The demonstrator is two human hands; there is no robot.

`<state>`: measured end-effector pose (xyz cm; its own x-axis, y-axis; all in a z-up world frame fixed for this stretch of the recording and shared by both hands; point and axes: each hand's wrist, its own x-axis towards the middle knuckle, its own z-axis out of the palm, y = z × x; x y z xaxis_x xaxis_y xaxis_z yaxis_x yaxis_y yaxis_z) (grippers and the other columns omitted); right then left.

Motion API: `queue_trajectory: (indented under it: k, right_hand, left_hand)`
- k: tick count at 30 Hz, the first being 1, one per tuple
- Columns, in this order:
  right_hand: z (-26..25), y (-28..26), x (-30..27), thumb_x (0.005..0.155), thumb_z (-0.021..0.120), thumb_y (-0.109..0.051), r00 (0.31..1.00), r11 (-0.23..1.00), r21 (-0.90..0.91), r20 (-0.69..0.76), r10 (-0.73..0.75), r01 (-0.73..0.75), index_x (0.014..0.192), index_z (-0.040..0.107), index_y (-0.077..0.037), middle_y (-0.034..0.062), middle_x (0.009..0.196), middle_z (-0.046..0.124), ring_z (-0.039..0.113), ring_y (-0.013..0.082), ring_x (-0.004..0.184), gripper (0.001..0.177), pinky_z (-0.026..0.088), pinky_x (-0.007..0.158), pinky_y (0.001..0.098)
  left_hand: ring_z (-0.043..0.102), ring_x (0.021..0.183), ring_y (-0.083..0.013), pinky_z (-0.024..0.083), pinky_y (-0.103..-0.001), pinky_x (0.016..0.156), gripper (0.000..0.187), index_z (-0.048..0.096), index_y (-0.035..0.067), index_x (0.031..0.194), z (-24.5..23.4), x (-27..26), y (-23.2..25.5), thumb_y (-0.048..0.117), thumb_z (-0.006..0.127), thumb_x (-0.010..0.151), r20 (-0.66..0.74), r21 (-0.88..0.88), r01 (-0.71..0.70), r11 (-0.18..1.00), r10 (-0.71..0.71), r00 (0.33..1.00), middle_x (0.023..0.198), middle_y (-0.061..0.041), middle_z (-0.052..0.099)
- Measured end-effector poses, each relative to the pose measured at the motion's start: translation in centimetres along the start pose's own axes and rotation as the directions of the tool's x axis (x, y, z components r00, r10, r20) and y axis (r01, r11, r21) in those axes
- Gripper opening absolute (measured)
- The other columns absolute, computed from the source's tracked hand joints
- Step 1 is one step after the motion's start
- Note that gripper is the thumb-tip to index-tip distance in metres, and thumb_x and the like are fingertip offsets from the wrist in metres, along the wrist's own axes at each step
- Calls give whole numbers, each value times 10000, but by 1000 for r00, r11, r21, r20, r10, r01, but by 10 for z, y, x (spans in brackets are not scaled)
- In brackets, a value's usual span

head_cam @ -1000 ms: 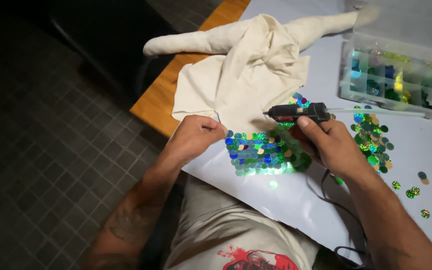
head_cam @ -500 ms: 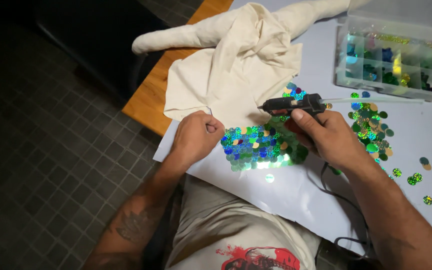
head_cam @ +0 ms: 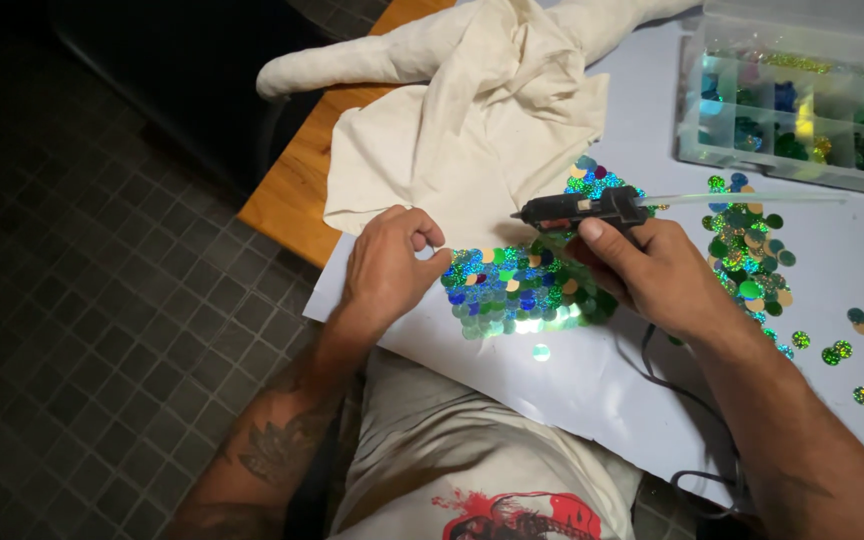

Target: Applying sequins to a garment using a hot glue gun.

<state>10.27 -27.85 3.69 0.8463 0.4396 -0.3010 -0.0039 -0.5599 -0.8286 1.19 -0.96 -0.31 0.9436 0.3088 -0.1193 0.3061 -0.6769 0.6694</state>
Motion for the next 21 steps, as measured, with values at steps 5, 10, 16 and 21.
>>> queue_trajectory:
  k: [5,10,16,21]
  right_hand:
    - [-3,3,0,1072,564,-429,997,994,73,-2,-77,77,500,542,-68,67,385,407,388,152,303,677,335,340,263]
    - [-2,-8,-6,1080,585,-365,992,977,170,-14,-127,128,534,530,-66,73,407,408,392,151,291,625,350,312,257]
    - [4,-22,-11,1062,586,-412,994,990,87,-8,-108,108,512,549,-55,82,382,428,401,154,308,657,336,329,271]
    - [2,-13,-7,1055,582,-431,995,993,59,3,-103,103,499,560,-69,77,374,447,425,155,308,664,362,345,272]
  left_hand:
    - [660,842,-228,564,-394,769,110,739,184,972,0,2,-18,200,759,865,-62,-63,-147,987,144,988,826,-18,596]
    - [680,885,-375,570,-456,761,195,760,144,1083,-2,-10,-22,88,625,952,-95,-79,-337,938,329,939,917,-140,637]
    - [607,760,-270,539,-365,671,254,793,136,1031,-3,-20,-19,44,569,954,-94,123,-485,866,497,863,846,-52,499]
    - [537,691,-220,495,-325,596,258,784,100,975,1,-19,-19,16,545,924,-101,184,-545,818,567,817,797,-31,446]
